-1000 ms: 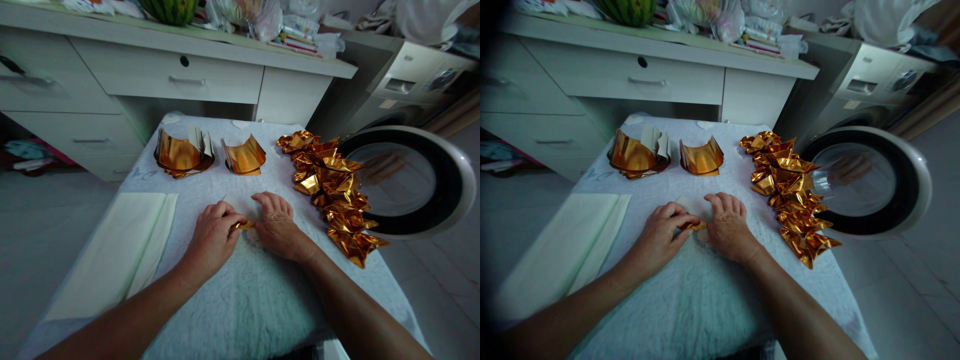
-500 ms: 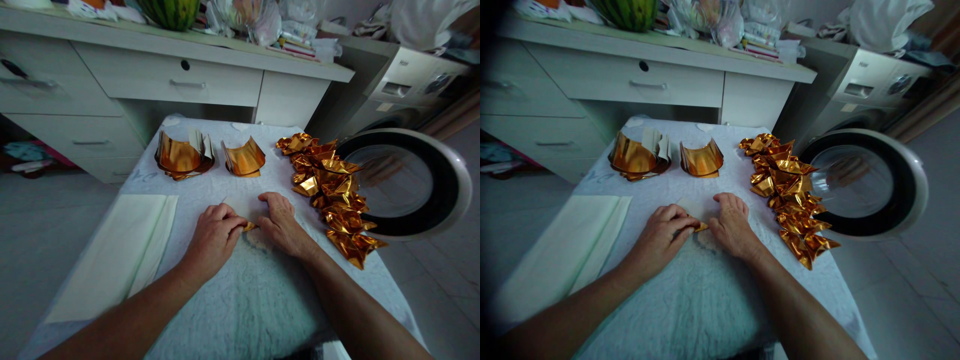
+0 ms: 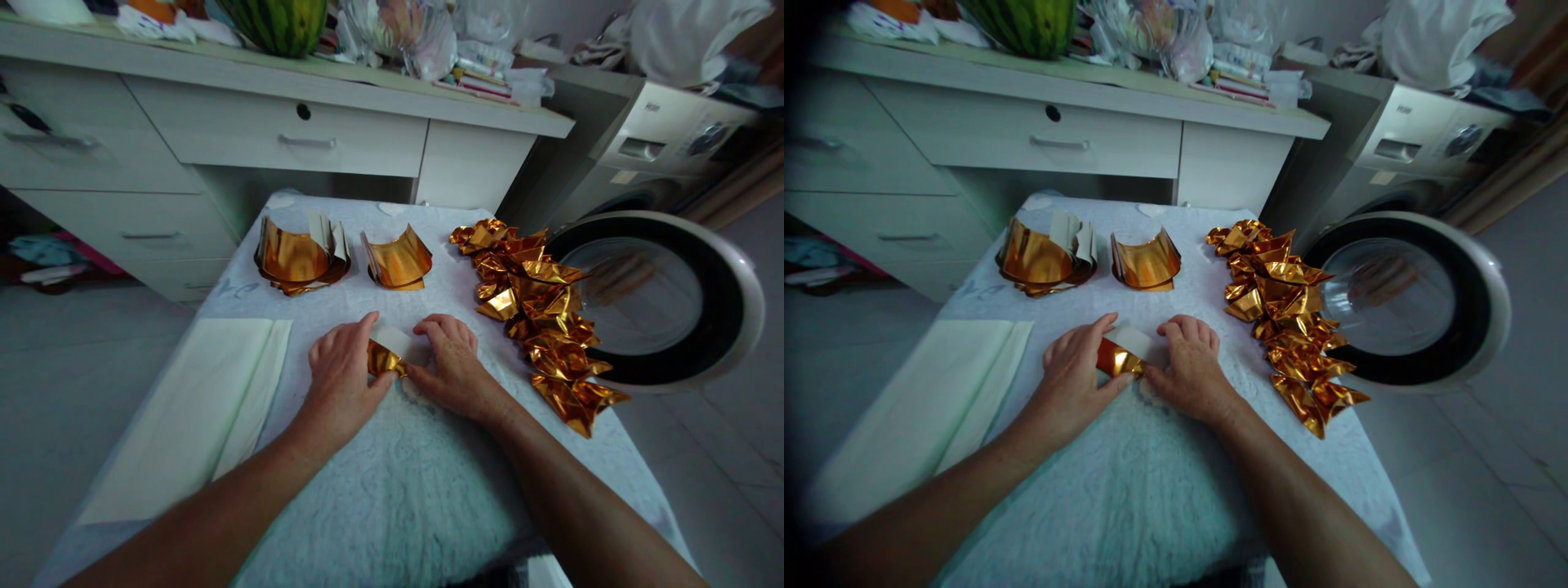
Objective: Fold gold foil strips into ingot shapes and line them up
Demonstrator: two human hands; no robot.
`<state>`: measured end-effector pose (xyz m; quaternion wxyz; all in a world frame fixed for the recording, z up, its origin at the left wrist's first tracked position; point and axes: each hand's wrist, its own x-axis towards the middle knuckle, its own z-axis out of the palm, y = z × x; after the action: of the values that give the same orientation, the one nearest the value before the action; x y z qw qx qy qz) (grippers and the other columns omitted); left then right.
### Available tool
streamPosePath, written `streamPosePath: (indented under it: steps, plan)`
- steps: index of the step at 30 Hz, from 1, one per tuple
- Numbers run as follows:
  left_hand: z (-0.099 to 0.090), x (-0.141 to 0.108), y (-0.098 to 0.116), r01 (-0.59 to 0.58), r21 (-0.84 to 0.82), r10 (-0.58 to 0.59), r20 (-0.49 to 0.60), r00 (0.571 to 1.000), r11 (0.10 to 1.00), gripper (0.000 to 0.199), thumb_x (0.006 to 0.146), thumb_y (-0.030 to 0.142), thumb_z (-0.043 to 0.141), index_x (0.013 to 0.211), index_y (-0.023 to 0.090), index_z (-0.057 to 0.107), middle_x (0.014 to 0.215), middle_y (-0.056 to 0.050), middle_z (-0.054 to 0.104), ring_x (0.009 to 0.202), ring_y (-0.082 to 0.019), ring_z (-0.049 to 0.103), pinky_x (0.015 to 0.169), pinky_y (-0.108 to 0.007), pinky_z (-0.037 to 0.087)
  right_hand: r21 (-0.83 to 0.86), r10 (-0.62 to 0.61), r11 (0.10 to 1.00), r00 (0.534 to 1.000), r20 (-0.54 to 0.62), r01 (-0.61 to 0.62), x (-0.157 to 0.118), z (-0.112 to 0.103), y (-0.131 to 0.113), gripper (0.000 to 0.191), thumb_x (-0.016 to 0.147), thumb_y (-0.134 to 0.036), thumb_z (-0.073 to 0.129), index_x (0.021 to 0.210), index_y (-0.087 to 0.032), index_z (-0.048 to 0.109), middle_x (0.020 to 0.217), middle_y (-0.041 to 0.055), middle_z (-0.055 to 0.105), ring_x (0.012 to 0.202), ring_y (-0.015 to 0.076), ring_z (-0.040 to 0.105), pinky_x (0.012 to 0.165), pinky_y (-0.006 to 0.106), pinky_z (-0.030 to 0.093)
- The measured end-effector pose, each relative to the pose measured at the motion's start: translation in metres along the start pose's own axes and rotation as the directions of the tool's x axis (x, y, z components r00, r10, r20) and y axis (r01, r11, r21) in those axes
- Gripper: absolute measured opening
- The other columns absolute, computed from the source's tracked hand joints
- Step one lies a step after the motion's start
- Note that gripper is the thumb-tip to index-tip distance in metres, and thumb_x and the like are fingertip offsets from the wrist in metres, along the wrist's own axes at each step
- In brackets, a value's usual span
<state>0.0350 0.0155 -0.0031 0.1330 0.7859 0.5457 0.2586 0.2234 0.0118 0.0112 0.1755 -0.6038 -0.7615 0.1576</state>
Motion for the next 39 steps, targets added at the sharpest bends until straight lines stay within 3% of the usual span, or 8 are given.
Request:
streamPosePath:
  steps: [9, 15, 18, 22, 25, 28, 32, 39]
  plan:
    - [-0.007, 0.003, 0.002, 0.04, -0.325, -0.08, -0.108, 0.991, 0.945, 0.09, 0.069, 0.008, 0.07, 0.145, 0.028, 0.027, 0.131, -0.009, 0.042, 0.122, -0.026, 0.047, 0.099, -0.044, 0.047, 0.069, -0.035, 0.997, 0.999, 0.008, 0.034, 0.001, 0.0, 0.001, 0.028, 0.076, -0.029, 0.07, 0.101, -0.02, 0.062, 0.124, 0.0103, 0.054, 0.116, 0.0295, 0.044, 0.097, 0.046, 0.034]
    - [-0.019, 0.008, 0.0, 0.25, -0.51, -0.202, 0.149, 0.968, 0.823, 0.056, 0.083, 0.019, 0.06, 0.137, 0.025, 0.044, 0.103, -0.003, 0.063, 0.083, -0.018, 0.065, 0.079, -0.035, 0.053, 0.152, -0.084, 0.985, 0.996, -0.013, 0.085, 0.003, -0.002, 0.003, 0.021, 0.073, -0.02, 0.07, 0.089, -0.02, 0.056, 0.109, 0.0078, 0.059, 0.107, 0.0272, 0.048, 0.095, 0.045, 0.036]
    - [-0.022, 0.01, 0.0, 0.291, -0.654, -0.216, 0.195, 0.957, 0.699, 0.045, 0.084, 0.021, 0.06, 0.128, 0.023, 0.051, 0.102, -0.003, 0.067, 0.085, -0.019, 0.067, 0.078, -0.033, 0.053, 0.256, -0.086, 0.961, 0.994, -0.07, 0.101, 0.004, -0.003, 0.005, 0.024, 0.076, -0.019, 0.067, 0.096, -0.02, 0.054, 0.105, 0.0074, 0.059, 0.104, 0.0253, 0.05, 0.093, 0.044, 0.039]
    - [-0.022, 0.009, 0.002, 0.325, -0.825, -0.278, 0.213, 0.937, 0.462, 0.043, 0.083, 0.023, 0.065, 0.124, 0.024, 0.052, 0.098, 0.0, 0.069, 0.088, -0.018, 0.069, 0.081, -0.031, 0.053, 0.543, 0.007, 0.836, 0.99, -0.144, 0.074, 0.003, -0.003, 0.005, 0.052, 0.08, -0.027, 0.068, 0.125, -0.021, 0.044, 0.118, 0.0097, 0.055, 0.101, 0.0215, 0.052, 0.084, 0.037, 0.045]
    - [-0.021, 0.007, 0.004, 0.29, -0.887, -0.327, 0.171, 0.929, 0.36, 0.037, 0.083, 0.024, 0.067, 0.118, 0.025, 0.054, 0.098, 0.002, 0.07, 0.088, -0.016, 0.068, 0.082, -0.029, 0.053, 0.778, 0.019, 0.628, 1.0, 0.0, -0.012, 0.003, -0.002, 0.001, 0.051, 0.083, -0.037, 0.068, 0.126, -0.022, 0.046, 0.114, 0.0078, 0.058, 0.086, 0.0166, 0.056, 0.071, 0.03, 0.048]
    - [-0.02, 0.007, 0.005, 0.249, -0.913, -0.356, 0.127, 0.926, 0.322, 0.034, 0.082, 0.023, 0.07, 0.112, 0.023, 0.056, 0.098, 0.002, 0.07, 0.09, -0.014, 0.067, 0.083, -0.027, 0.052, 0.884, -0.067, 0.454, 0.985, 0.156, -0.109, 0.003, -0.001, -0.004, 0.033, 0.084, -0.045, 0.068, 0.103, -0.02, 0.058, 0.094, 0.004, 0.062, 0.077, 0.0139, 0.058, 0.068, 0.027, 0.047]
    - [-0.02, 0.006, 0.007, 0.226, -0.925, -0.37, 0.103, 0.923, 0.306, 0.033, 0.08, 0.022, 0.072, 0.109, 0.022, 0.057, 0.097, 0.002, 0.07, 0.089, -0.013, 0.066, 0.084, -0.026, 0.051, 0.87, -0.05, 0.436, 0.959, 0.277, -0.229, 0.0, 0.001, -0.008, 0.035, 0.086, -0.051, 0.065, 0.079, -0.018, 0.057, 0.064, -0.003, 0.054, 0.051, 0.0075, 0.045, 0.047, 0.02, 0.035]
    - [-0.018, 0.004, 0.008, 0.259, -0.933, -0.369, 0.156, 0.916, 0.25, 0.036, 0.077, 0.022, 0.075, 0.107, 0.022, 0.057, 0.092, 0.003, 0.07, 0.085, -0.012, 0.066, 0.081, -0.025, 0.051, 0.873, -0.014, 0.413, 0.957, 0.291, -0.259, -0.001, 0.0, -0.013, 0.033, 0.086, -0.049, 0.064, 0.082, -0.018, 0.055, 0.06, -0.0049, 0.052, 0.046, 0.0068, 0.042, 0.044, 0.02, 0.032]
